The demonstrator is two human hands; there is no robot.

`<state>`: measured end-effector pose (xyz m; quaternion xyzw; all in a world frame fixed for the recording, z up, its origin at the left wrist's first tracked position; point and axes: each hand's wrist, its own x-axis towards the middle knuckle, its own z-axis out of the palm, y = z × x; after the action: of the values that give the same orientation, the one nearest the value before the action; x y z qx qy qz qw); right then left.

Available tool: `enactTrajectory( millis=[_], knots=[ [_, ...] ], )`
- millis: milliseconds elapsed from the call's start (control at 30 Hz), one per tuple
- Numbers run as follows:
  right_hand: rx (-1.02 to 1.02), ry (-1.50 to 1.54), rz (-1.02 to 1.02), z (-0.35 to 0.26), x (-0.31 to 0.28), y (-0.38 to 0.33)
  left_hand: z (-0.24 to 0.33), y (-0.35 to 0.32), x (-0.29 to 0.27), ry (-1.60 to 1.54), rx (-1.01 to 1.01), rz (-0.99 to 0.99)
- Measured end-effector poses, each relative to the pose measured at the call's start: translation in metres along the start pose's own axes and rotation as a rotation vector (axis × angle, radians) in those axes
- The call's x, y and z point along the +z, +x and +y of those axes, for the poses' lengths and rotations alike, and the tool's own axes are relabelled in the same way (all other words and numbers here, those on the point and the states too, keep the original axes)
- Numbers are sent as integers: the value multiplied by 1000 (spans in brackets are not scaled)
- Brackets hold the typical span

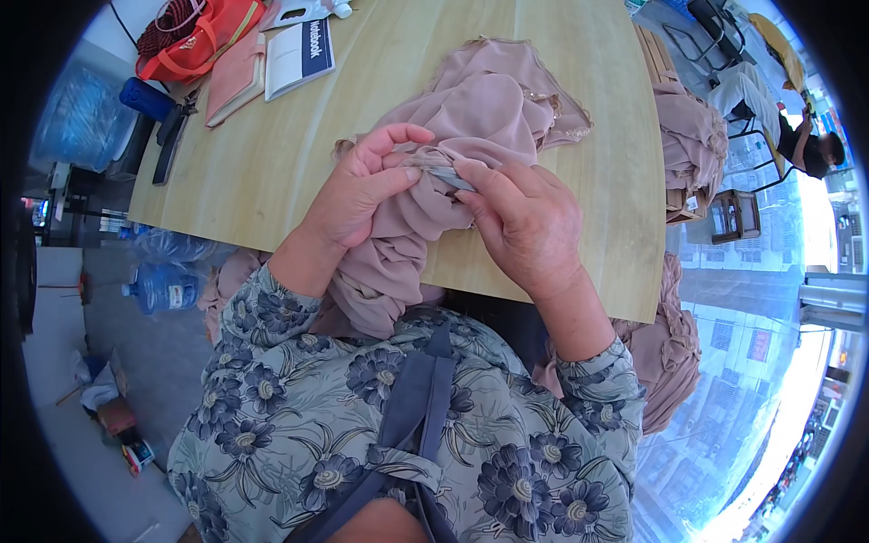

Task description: The person trims loose threads from garments using thread snips, then sorts through the clothing pieces.

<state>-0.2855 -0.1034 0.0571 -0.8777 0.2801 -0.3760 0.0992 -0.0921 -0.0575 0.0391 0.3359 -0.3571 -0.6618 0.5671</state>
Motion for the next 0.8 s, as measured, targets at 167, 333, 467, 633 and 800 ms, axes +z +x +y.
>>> enactTrajectory(
  millis=[167, 333, 467, 633, 800],
  knots=[
    [-8, -8, -19, 0, -1, 0, -1, 0, -1, 10, 5, 0],
    [-24, -36, 7, -2, -2, 1, 1, -1, 0, -1, 5, -1],
    [-40, -71, -4, -2, -3, 1, 0, 0, -1, 13, 9, 1],
    [-76, -83, 4, -2, -3, 2, 2, -1, 4, 45, 14, 8],
    [-75, -96, -1, -1, -3, 1, 1, 0, 4, 45, 3, -3]
  ],
)
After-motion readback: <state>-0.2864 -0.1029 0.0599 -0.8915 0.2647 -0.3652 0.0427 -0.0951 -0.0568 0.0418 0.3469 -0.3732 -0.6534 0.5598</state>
